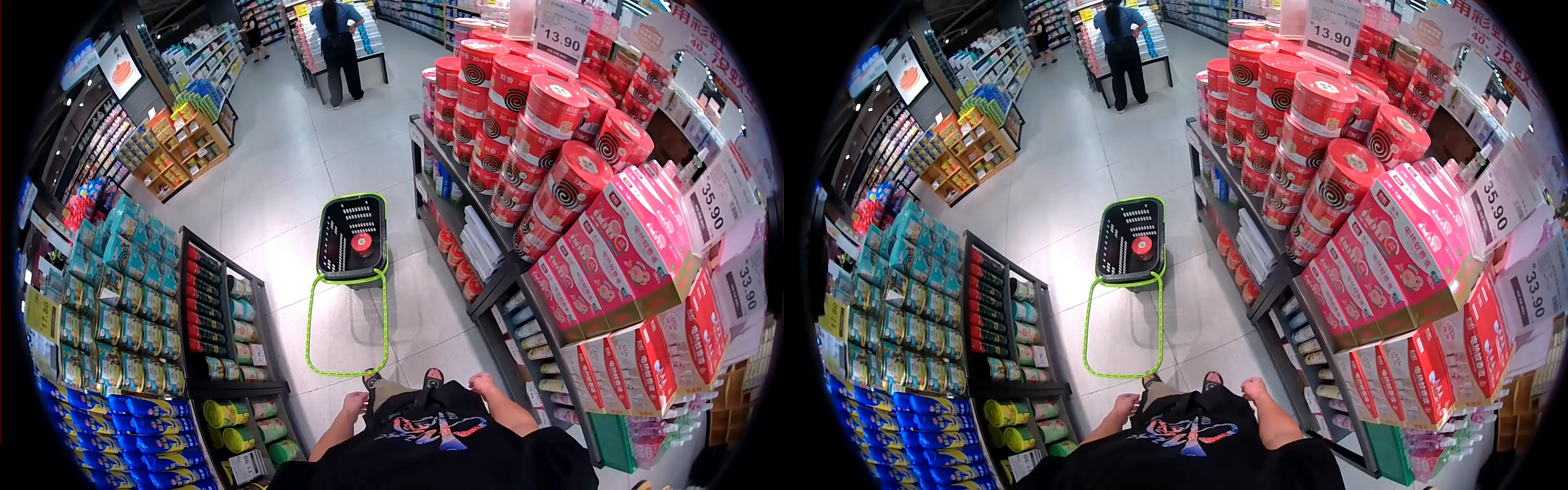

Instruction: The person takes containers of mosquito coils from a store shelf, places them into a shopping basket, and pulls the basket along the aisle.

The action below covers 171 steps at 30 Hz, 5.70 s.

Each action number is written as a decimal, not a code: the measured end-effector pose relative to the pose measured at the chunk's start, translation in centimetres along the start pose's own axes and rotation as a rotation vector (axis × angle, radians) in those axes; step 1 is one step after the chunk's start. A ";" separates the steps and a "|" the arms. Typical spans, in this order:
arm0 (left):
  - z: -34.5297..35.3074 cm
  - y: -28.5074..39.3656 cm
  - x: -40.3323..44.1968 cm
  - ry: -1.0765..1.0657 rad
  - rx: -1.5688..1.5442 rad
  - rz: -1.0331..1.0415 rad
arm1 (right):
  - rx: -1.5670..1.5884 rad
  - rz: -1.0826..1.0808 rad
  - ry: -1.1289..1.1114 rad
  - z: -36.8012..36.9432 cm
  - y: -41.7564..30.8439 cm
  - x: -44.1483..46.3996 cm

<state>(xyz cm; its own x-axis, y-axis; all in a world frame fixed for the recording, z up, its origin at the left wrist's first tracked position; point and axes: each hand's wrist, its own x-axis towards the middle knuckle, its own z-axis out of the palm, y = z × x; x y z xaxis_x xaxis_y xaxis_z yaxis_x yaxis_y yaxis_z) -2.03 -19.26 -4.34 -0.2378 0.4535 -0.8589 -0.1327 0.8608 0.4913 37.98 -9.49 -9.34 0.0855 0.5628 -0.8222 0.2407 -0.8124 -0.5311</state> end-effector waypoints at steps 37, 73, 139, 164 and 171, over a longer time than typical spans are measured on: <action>0.1 1.1 -0.3 -0.012 0.026 0.013 | -0.020 -0.027 -0.028 -0.1 0.2 0.0; 0.4 0.2 0.3 -0.012 -0.005 0.027 | 0.043 -0.106 0.007 -0.3 0.9 0.4; 0.5 0.2 0.5 0.008 0.033 0.047 | 0.013 -0.046 -0.009 0.0 -0.4 -0.1; 0.4 0.1 1.0 -0.014 0.040 0.076 | 0.027 -0.083 0.008 -0.2 0.5 0.8; 0.3 0.1 1.1 -0.034 0.022 0.065 | 0.063 -0.073 0.002 0.1 0.1 0.5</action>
<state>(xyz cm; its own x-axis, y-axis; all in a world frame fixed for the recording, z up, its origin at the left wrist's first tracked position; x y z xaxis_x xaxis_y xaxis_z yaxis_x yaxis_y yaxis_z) -2.06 -18.55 -5.29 -0.2123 0.5157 -0.8301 -0.0964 0.8342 0.5429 37.98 -9.28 -9.82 0.0722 0.6215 -0.7801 0.1850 -0.7769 -0.6019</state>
